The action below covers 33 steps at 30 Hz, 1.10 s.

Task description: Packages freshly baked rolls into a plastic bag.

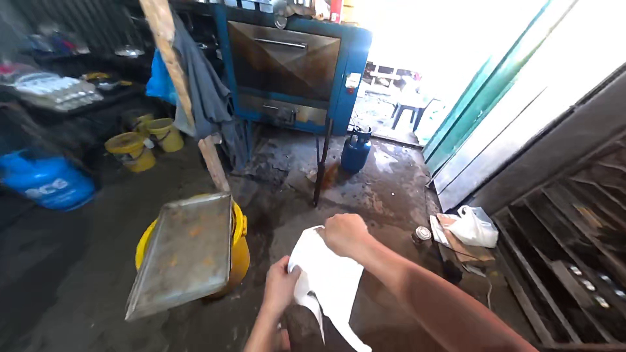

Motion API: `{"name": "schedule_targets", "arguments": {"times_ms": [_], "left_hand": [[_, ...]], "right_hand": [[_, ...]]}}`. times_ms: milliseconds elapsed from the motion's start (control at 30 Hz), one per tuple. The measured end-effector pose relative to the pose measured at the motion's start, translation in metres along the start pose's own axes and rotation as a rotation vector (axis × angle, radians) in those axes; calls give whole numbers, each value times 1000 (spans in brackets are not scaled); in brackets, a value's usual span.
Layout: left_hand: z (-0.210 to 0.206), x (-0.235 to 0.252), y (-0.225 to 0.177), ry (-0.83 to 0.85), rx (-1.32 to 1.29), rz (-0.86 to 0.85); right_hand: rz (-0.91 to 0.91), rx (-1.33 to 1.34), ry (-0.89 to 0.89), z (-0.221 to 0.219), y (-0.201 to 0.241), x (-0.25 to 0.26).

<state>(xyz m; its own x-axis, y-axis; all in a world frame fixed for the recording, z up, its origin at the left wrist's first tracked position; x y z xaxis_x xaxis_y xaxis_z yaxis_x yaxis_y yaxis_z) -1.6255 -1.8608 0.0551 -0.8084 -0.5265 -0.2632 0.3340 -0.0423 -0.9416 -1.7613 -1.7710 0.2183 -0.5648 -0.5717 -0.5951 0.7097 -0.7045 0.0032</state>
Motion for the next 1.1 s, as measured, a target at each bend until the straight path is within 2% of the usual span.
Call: {"name": "schedule_targets", "arguments": {"times_ms": [67, 100, 167, 200, 267, 333, 400, 433, 500, 600, 667, 733, 833, 867, 900, 967, 1000, 1067, 1100], "left_hand": [[47, 57, -1, 232, -159, -60], [65, 83, 0, 271, -359, -126], [94, 143, 8, 259, -860, -207], [102, 172, 12, 197, -1001, -179], [106, 216, 7, 105, -985, -31], [102, 251, -16, 159, -1046, 43], [103, 286, -47, 308, -1124, -50], [104, 304, -63, 319, -1099, -99], [105, 350, -95, 208, -872, -209], [102, 430, -144, -53, -548, -164], [102, 482, -163, -141, -498, -120], [108, 531, -187, -202, -528, -117], [114, 587, -220, -271, -638, -140], [116, 602, -231, -277, -685, -152], [119, 615, -241, -277, -730, -160], [128, 642, -258, -262, -769, -151], [134, 658, -265, -252, -758, -131], [158, 694, -268, -235, -663, -152], [174, 708, -263, -238, -531, -172]], "right_hand": [[-78, 106, 38, 42, -22, 56], [-92, 146, 65, 61, -32, 84], [-101, 241, 117, 96, -51, 142], [-117, 282, 131, 111, -59, 169], [-133, 330, 104, 140, -74, 216], [-88, 349, 37, 168, -89, 263], [-57, 375, 14, 194, -102, 309], [-48, 383, 16, 205, -107, 332], [-31, 408, 13, 232, -117, 374], [-28, 417, 22, 273, -141, 441], [-46, 352, -64, 301, -157, 488], [-60, 274, -234, 346, -158, 516], [137, 315, -450, 400, -128, 536], [249, 361, -401, 409, -108, 538], [385, 422, -274, 413, -88, 544], [726, 569, -7, 411, -58, 574], [850, 656, 67, 412, -53, 595], [975, 968, 12, 423, -62, 635], [990, 1182, -34, 426, -72, 649]]}}
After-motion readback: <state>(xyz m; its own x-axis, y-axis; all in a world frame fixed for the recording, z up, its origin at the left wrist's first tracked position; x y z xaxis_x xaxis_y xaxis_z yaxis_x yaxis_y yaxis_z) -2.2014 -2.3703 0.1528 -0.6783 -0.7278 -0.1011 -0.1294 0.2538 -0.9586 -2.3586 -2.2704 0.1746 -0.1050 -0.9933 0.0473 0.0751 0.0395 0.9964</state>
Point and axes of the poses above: each hand's wrist, its own x-axis towards the middle knuckle, its own z-axis out of the back of the hand, y = z × x, the point moved 3 cm from there along x, towards the middle knuckle, and after that the axes turned 7 degrees about y, right-handed, at the moved point
